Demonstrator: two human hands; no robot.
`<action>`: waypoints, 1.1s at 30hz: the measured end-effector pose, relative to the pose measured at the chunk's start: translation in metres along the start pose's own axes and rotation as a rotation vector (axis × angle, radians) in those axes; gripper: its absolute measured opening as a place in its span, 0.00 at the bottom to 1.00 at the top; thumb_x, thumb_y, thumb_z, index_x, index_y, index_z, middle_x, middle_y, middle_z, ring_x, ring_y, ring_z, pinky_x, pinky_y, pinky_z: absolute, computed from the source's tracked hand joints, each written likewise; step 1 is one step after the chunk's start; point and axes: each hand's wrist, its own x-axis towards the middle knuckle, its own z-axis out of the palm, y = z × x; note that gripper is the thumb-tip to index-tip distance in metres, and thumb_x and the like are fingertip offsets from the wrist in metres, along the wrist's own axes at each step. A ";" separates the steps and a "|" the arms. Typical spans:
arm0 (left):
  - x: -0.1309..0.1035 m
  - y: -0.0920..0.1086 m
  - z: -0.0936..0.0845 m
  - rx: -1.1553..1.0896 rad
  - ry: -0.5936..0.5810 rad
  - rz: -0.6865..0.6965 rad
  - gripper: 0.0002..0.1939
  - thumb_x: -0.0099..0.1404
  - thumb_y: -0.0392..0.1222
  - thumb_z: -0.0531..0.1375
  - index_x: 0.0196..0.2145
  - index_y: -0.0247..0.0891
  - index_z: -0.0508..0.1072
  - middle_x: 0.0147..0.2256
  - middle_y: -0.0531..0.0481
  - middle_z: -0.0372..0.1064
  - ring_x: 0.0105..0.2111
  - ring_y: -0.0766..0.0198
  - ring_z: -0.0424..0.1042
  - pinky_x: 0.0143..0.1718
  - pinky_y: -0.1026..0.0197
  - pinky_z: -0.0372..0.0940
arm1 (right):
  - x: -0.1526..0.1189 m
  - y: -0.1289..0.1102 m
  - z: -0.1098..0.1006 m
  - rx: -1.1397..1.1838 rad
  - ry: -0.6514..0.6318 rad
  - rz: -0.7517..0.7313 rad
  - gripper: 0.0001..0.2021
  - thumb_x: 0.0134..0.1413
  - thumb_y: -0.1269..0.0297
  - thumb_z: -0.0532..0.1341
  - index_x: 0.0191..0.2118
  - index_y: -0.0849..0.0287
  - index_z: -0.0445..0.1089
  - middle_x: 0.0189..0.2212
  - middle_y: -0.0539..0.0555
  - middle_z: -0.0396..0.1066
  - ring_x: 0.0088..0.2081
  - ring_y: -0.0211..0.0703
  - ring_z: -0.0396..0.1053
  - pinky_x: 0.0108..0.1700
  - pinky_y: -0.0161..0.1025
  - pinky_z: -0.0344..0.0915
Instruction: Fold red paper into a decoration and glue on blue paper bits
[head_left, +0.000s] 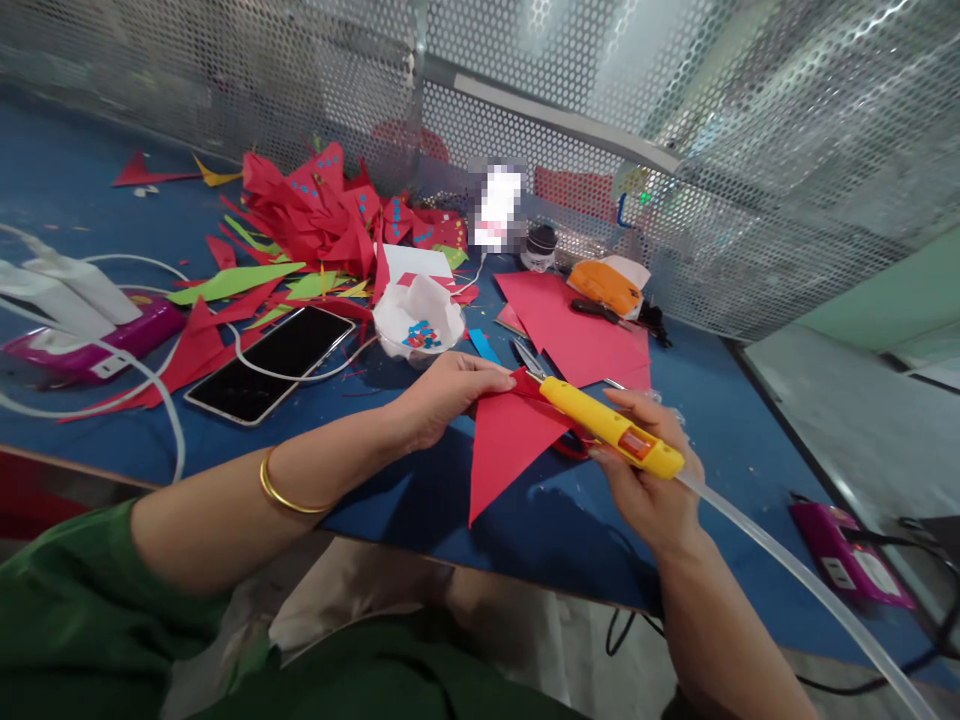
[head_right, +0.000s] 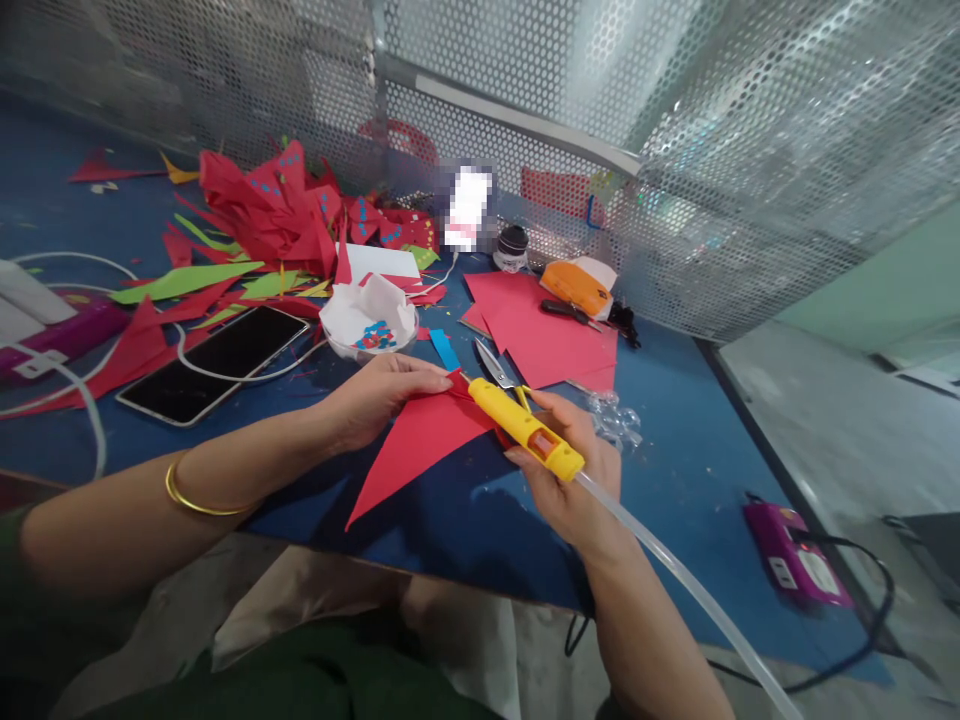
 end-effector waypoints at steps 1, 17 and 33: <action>0.000 0.000 0.000 0.007 0.005 0.004 0.05 0.56 0.35 0.63 0.26 0.34 0.80 0.23 0.48 0.75 0.21 0.67 0.70 0.25 0.65 0.62 | 0.000 0.000 0.000 0.002 0.001 0.001 0.21 0.59 0.52 0.63 0.57 0.50 0.67 0.39 0.55 0.76 0.36 0.47 0.75 0.36 0.43 0.72; -0.001 0.003 0.004 0.056 0.046 0.007 0.08 0.60 0.32 0.62 0.24 0.34 0.80 0.23 0.47 0.75 0.21 0.67 0.71 0.26 0.64 0.63 | 0.001 -0.003 0.001 -0.050 -0.008 -0.014 0.21 0.60 0.49 0.62 0.55 0.52 0.67 0.35 0.54 0.76 0.33 0.45 0.76 0.31 0.39 0.71; -0.002 0.003 0.004 0.056 0.020 -0.003 0.08 0.59 0.32 0.62 0.25 0.35 0.80 0.24 0.49 0.76 0.21 0.69 0.71 0.25 0.67 0.64 | 0.000 -0.002 0.001 -0.082 -0.006 -0.036 0.20 0.60 0.49 0.61 0.53 0.54 0.68 0.40 0.56 0.77 0.36 0.47 0.77 0.33 0.41 0.71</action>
